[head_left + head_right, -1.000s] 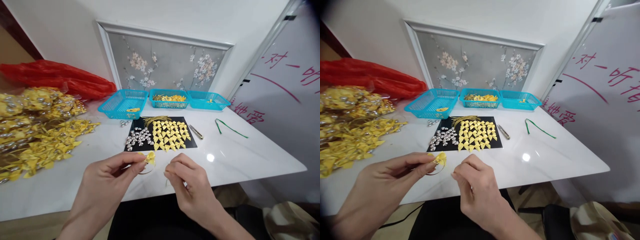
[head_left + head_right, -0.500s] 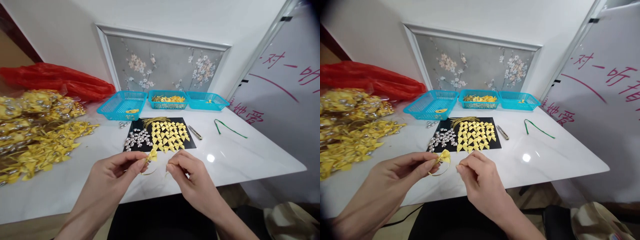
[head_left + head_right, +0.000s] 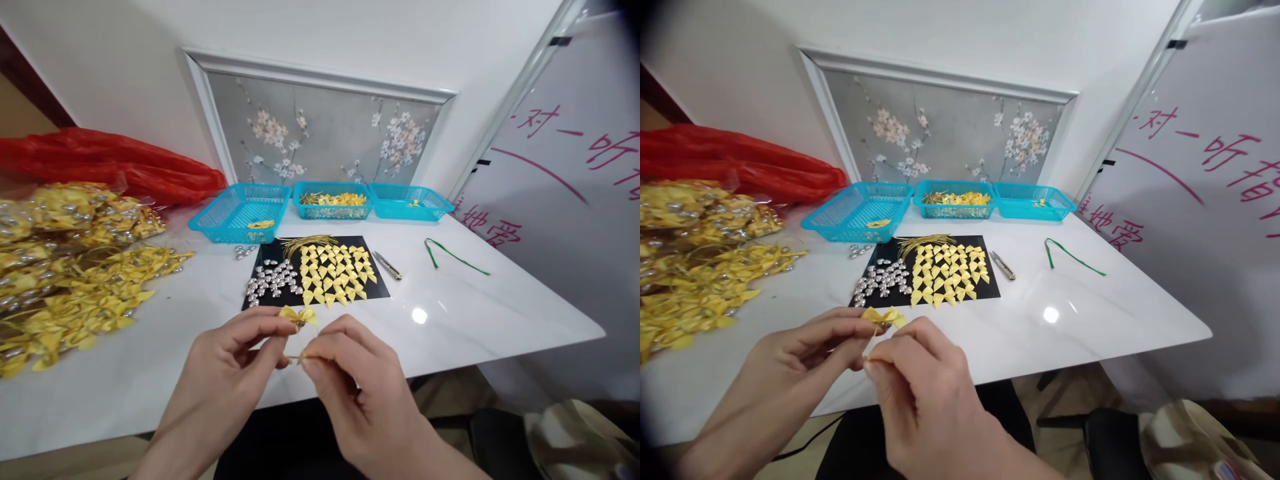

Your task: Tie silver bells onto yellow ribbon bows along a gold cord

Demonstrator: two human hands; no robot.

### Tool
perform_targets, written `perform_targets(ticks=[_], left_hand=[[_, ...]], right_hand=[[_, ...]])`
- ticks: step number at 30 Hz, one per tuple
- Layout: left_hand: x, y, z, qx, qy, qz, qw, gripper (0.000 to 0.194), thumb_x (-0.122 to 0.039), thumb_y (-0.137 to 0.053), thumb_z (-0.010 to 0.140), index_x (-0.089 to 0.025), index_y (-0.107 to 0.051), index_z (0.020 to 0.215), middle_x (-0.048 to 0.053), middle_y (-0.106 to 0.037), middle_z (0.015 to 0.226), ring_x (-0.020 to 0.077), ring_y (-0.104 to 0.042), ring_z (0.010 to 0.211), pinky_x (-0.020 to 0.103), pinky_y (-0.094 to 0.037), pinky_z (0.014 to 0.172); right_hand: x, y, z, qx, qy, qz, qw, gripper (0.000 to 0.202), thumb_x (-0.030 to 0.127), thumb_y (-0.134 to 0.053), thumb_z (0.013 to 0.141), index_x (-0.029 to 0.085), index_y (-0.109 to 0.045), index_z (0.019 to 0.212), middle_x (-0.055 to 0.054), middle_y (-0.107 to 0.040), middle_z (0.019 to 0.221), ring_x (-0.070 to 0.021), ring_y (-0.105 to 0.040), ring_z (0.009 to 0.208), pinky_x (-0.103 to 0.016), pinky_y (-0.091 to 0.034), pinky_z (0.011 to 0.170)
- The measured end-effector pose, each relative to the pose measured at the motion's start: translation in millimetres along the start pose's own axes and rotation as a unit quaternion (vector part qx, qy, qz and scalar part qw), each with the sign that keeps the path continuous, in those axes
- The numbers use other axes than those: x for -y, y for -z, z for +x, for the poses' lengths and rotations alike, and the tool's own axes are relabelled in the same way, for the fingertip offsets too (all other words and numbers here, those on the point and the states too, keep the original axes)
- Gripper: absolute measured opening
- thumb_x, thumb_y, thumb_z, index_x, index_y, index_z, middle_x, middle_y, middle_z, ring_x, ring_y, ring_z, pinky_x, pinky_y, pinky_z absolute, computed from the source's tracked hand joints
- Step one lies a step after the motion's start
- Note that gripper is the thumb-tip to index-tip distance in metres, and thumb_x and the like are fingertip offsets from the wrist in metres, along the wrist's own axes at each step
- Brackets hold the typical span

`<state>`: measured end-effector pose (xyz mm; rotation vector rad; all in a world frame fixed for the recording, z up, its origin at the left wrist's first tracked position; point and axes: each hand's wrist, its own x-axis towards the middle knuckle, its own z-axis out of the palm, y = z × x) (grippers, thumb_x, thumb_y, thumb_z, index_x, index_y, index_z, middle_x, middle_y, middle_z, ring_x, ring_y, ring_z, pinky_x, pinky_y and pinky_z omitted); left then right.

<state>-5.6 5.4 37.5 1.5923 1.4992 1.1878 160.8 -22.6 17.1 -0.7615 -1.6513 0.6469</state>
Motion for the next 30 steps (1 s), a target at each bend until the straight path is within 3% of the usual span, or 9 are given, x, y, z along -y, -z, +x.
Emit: perform_targets(ticks=[3, 6, 9, 13, 17, 19, 23, 27, 30], left_hand=[[0.6, 0.7, -2.1, 0.026, 0.015, -0.022, 0.999, 0.012, -0.033, -0.072, 0.071, -0.031, -0.083, 0.065, 0.004, -0.08, 0.089, 0.0253, -0.075, 0.086, 0.029, -0.063, 0.076], [4.4, 1.2, -4.4, 0.066, 0.04, -0.067, 0.995, 0.022, -0.043, -0.068, 0.08, -0.031, -0.085, 0.071, 0.006, -0.082, 0.093, 0.0276, -0.073, 0.1, 0.033, -0.06, 0.089], [8.1, 0.3, -5.7, 0.074, 0.081, -0.113, 0.987, 0.028, -0.051, -0.069, 0.083, -0.03, -0.085, 0.076, 0.006, -0.082, 0.094, 0.0264, -0.073, 0.098, 0.032, -0.059, 0.087], [13.1, -0.6, -5.1, 0.06, 0.087, -0.091, 0.99, 0.016, -0.044, -0.079, 0.077, -0.03, -0.085, 0.079, 0.004, -0.082, 0.096, 0.0222, -0.074, 0.091, 0.027, -0.059, 0.079], [15.2, -0.5, -4.2, 0.049, 0.064, -0.075, 0.994, 0.016, -0.044, -0.079, 0.077, -0.029, -0.083, 0.079, 0.003, -0.082, 0.092, 0.0222, -0.075, 0.086, 0.027, -0.06, 0.077], [14.6, -0.6, -3.9, 0.055, 0.052, -0.084, 0.994, 0.015, -0.043, -0.077, 0.08, -0.029, -0.082, 0.081, 0.002, -0.081, 0.089, 0.0215, -0.075, 0.084, 0.026, -0.06, 0.075], [13.7, -0.2, -4.8, 0.083, 0.031, -0.091, 0.992, 0.015, -0.041, -0.073, 0.084, -0.029, -0.082, 0.084, 0.002, -0.081, 0.093, 0.0213, -0.075, 0.088, 0.025, -0.06, 0.078], [14.0, 0.9, -7.0, 0.093, 0.04, -0.087, 0.991, 0.018, -0.043, -0.074, 0.083, -0.028, -0.082, 0.089, 0.003, -0.082, 0.094, 0.0247, -0.076, 0.09, 0.03, -0.061, 0.08], [17.8, 2.0, -5.2, 0.071, 0.067, -0.073, 0.993, 0.021, -0.045, -0.078, 0.079, -0.027, -0.083, 0.087, 0.005, -0.083, 0.094, 0.0277, -0.076, 0.091, 0.035, -0.061, 0.084]], right_hand=[[-1.1, -11.7, -3.4, -0.007, 0.047, -0.02, 0.999, 0.017, 0.007, -0.053, 0.095, 0.013, -0.069, 0.096, -0.008, -0.062, 0.088, -0.0158, -0.063, 0.079, -0.026, -0.056, 0.073], [-3.1, -19.8, -9.1, 0.004, 0.073, -0.075, 0.994, 0.019, 0.006, -0.051, 0.094, 0.012, -0.069, 0.097, -0.01, -0.064, 0.09, -0.0176, -0.065, 0.079, -0.028, -0.057, 0.067], [-1.7, -19.3, -16.5, 0.046, 0.09, -0.166, 0.981, 0.021, 0.006, -0.049, 0.094, 0.015, -0.067, 0.095, -0.007, -0.065, 0.085, -0.0175, -0.065, 0.071, -0.029, -0.055, 0.061], [6.9, -5.5, -21.7, 0.111, 0.054, -0.186, 0.975, 0.021, 0.012, -0.052, 0.096, 0.019, -0.067, 0.108, -0.006, -0.067, 0.092, -0.017, -0.065, 0.068, -0.029, -0.057, 0.061], [10.4, 6.0, -13.6, 0.074, 0.009, -0.037, 0.997, 0.044, 0.004, -0.044, 0.094, 0.026, -0.063, 0.127, -0.004, -0.065, 0.097, -0.0116, -0.062, 0.064, -0.024, -0.056, 0.059], [4.6, 5.8, -6.5, 0.049, 0.009, 0.012, 0.999, 0.044, 0.002, -0.043, 0.096, 0.026, -0.06, 0.129, -0.003, -0.067, 0.097, -0.0108, -0.066, 0.069, -0.022, -0.057, 0.064], [-17.4, -2.2, 4.1, -0.009, 0.019, -0.054, 0.998, 0.028, 0.004, -0.044, 0.099, 0.022, -0.064, 0.107, -0.003, -0.068, 0.091, -0.0138, -0.067, 0.078, -0.026, -0.059, 0.071], [-31.6, -7.6, 7.3, -0.023, 0.044, -0.14, 0.989, 0.03, 0.006, -0.043, 0.099, 0.02, -0.069, 0.096, -0.007, -0.062, 0.093, -0.0157, -0.065, 0.079, -0.028, -0.058, 0.068], [-28.1, 1.7, 9.0, -0.024, -0.012, -0.057, 0.998, 0.021, 0.012, -0.051, 0.099, 0.021, -0.068, 0.091, -0.003, -0.062, 0.081, -0.0136, -0.062, 0.068, -0.026, -0.056, 0.062]])
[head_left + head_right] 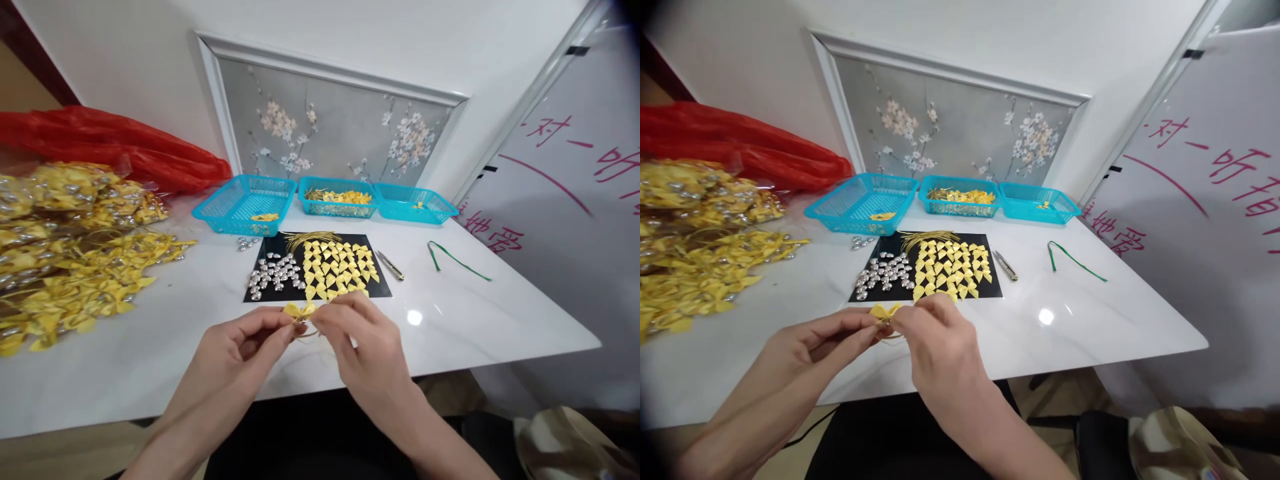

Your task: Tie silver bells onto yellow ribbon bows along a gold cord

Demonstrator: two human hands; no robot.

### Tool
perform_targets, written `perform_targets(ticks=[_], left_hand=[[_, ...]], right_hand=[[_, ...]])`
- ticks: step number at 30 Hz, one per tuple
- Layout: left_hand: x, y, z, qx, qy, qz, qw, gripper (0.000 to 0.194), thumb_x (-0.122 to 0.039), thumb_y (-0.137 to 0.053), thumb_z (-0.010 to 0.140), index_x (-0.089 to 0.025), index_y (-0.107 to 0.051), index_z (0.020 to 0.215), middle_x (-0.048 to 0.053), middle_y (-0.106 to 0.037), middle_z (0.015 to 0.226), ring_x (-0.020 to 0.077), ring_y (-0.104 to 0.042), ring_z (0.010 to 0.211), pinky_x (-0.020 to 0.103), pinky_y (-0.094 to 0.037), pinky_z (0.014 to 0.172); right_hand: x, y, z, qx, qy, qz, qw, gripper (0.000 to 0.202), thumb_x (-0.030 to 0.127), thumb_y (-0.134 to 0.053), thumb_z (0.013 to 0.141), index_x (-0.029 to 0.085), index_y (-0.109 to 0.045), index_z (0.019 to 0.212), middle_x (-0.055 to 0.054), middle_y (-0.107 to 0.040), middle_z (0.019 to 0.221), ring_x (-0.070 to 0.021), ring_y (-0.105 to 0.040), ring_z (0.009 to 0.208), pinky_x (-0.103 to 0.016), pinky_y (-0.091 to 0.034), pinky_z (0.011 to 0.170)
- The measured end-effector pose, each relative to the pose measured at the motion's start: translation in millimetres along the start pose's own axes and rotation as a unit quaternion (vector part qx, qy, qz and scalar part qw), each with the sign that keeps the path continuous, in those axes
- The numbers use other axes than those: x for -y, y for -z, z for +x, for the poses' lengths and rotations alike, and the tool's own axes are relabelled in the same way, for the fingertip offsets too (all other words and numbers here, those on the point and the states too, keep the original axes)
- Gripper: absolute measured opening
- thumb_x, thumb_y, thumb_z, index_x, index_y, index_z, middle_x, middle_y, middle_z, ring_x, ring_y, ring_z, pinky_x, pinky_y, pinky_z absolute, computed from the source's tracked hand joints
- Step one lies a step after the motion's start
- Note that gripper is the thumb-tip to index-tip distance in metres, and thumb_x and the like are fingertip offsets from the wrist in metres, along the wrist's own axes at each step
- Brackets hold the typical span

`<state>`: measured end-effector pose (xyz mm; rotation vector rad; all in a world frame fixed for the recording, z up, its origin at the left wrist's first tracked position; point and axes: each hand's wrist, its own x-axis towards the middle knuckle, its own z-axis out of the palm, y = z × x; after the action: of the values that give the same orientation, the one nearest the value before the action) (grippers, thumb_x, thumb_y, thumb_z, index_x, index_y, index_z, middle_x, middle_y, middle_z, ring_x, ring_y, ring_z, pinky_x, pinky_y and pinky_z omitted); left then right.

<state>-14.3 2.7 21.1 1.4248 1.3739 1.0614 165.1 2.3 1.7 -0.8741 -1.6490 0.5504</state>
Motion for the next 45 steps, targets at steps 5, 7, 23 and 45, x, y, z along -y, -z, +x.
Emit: perform_targets(ticks=[5, 7, 23, 45], left_hand=[[18.7, 8.6, 13.8, -0.101, 0.061, -0.069, 0.991, 0.023, -0.041, -0.085, 0.07, -0.022, -0.083, 0.083, 0.007, -0.085, 0.091, 0.0276, -0.077, 0.094, 0.039, -0.058, 0.096], [25.1, 11.6, 18.4, -0.132, 0.066, -0.107, 0.983, 0.019, -0.037, -0.085, 0.07, -0.022, -0.082, 0.081, 0.007, -0.085, 0.09, 0.0269, -0.077, 0.096, 0.04, -0.056, 0.1], [3.8, 19.6, 19.0, -0.22, 0.047, -0.265, 0.938, 0.024, -0.007, -0.069, 0.085, -0.02, -0.076, 0.067, -0.006, -0.082, 0.073, 0.0132, -0.078, 0.09, 0.025, -0.049, 0.112], [-7.0, -6.3, 1.0, -0.082, 0.009, -0.076, 0.994, 0.02, -0.039, -0.085, 0.07, -0.024, -0.082, 0.082, 0.004, -0.083, 0.091, 0.0235, -0.072, 0.093, 0.03, -0.055, 0.088]], right_hand=[[2.6, 52.0, -3.2, -0.154, -0.204, 0.355, 0.899, 0.015, 0.028, -0.07, 0.094, 0.022, -0.059, 0.086, 0.009, -0.049, 0.063, -0.0022, -0.039, 0.043, -0.01, -0.035, 0.041], [-5.6, 74.1, -11.8, -0.247, -0.243, 0.385, 0.855, 0.028, 0.026, -0.084, 0.08, 0.02, -0.057, 0.082, 0.01, -0.046, 0.064, -0.001, -0.036, 0.042, -0.008, -0.033, 0.038], [-46.9, 124.4, -68.0, -0.433, -0.248, 0.312, 0.809, 0.029, 0.017, -0.091, 0.069, 0.017, -0.065, 0.081, 0.008, -0.057, 0.067, -0.0026, -0.049, 0.047, -0.009, -0.042, 0.04], [19.6, 48.5, -10.4, -0.013, 0.007, 0.051, 0.999, 0.016, 0.008, -0.064, 0.094, 0.021, -0.074, 0.092, -0.001, -0.067, 0.081, -0.0119, -0.062, 0.075, -0.023, -0.052, 0.069]])
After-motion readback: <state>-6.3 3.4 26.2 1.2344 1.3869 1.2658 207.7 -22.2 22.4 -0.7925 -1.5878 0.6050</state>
